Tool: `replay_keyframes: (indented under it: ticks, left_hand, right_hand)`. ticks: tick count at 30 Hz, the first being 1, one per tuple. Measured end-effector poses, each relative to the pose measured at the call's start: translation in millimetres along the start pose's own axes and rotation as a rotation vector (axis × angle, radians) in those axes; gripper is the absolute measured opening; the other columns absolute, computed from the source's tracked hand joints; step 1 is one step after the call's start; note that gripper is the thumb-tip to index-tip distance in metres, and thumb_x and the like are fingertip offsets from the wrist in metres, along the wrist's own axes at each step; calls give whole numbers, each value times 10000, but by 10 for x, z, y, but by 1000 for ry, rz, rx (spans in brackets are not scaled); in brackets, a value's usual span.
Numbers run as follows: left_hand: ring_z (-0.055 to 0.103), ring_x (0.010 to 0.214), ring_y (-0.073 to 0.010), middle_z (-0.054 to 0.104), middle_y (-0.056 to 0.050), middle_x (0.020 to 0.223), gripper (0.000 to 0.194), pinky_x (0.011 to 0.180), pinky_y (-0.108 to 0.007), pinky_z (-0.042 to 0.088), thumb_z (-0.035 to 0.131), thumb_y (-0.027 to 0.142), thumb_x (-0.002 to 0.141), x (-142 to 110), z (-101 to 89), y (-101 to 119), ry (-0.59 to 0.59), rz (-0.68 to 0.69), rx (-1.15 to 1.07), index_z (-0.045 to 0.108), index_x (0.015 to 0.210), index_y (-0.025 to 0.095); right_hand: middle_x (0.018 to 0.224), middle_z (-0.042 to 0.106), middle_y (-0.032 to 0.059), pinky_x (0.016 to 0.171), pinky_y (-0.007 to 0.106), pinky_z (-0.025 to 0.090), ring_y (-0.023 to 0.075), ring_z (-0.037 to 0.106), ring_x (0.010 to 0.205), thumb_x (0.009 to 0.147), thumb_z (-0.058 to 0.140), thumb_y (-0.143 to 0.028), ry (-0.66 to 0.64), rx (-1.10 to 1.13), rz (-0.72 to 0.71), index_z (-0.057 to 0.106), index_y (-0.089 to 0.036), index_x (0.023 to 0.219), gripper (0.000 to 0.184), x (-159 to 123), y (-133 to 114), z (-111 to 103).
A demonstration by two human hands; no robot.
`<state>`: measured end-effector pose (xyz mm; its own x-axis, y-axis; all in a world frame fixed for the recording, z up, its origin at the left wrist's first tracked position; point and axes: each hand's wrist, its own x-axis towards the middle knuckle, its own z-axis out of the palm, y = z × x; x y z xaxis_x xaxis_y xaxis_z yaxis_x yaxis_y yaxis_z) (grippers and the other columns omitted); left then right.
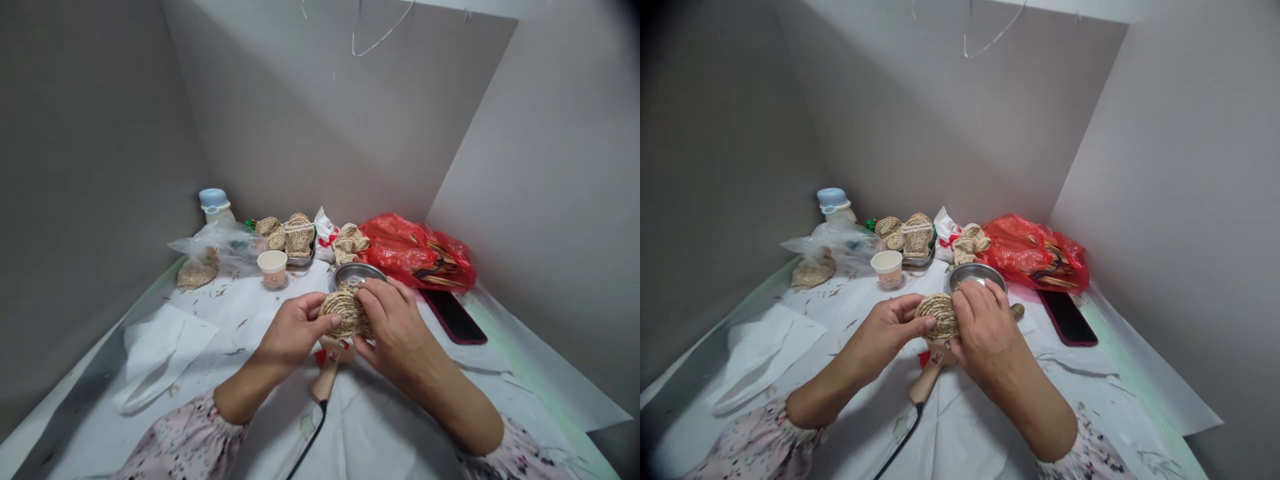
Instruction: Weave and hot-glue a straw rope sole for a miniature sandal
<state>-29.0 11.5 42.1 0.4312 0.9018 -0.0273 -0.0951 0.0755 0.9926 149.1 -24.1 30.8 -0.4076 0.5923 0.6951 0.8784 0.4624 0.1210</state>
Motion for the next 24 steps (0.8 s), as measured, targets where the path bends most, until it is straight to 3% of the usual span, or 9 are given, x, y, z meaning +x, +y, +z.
replay_keyframes:
  ticks: [5,10,16,19,24]
  left_hand:
    - [676,769,-183,740,-40,833,203,735,-290,502,728,224,695,9,2,-28,27,15,-38,696,882,150]
    - [689,790,-195,746,-53,858,215,753,-305,514,719,233,706,6,2,1,21,15,-25,694,902,147]
    - [685,866,-212,746,-75,1026,377,762,-312,538,728,263,710,-35,57,23,157,174,131,697,1076,180]
    - [691,882,-227,762,-64,982,297,773,-313,544,723,282,724,-47,72,22,210,181,161,739,1006,187]
    - [686,859,-211,763,-55,932,243,767,-292,529,720,263,720,-20,36,20,181,147,129,742,945,173]
  right_hand:
    - [1183,638,192,1063,486,329,307,554,1168,747,615,-159,-17,-29,16,530,-84,1180,447,-3,0,-4]
    - [1177,651,176,1053,477,358,302,567,1153,775,594,-151,-12,-17,-17,548,-95,1187,418,15,14,-27]
    - [1185,653,176,1052,502,390,303,564,1168,809,570,-145,-14,-7,-61,549,-105,1207,400,19,11,-50]
    - [1192,648,183,1056,515,396,305,562,1171,804,561,-135,-18,0,-69,552,-101,1209,407,17,2,-57]
    - [1182,657,191,1057,504,405,300,579,1141,795,560,-123,-3,-14,-102,564,-79,1176,383,16,-1,-57]
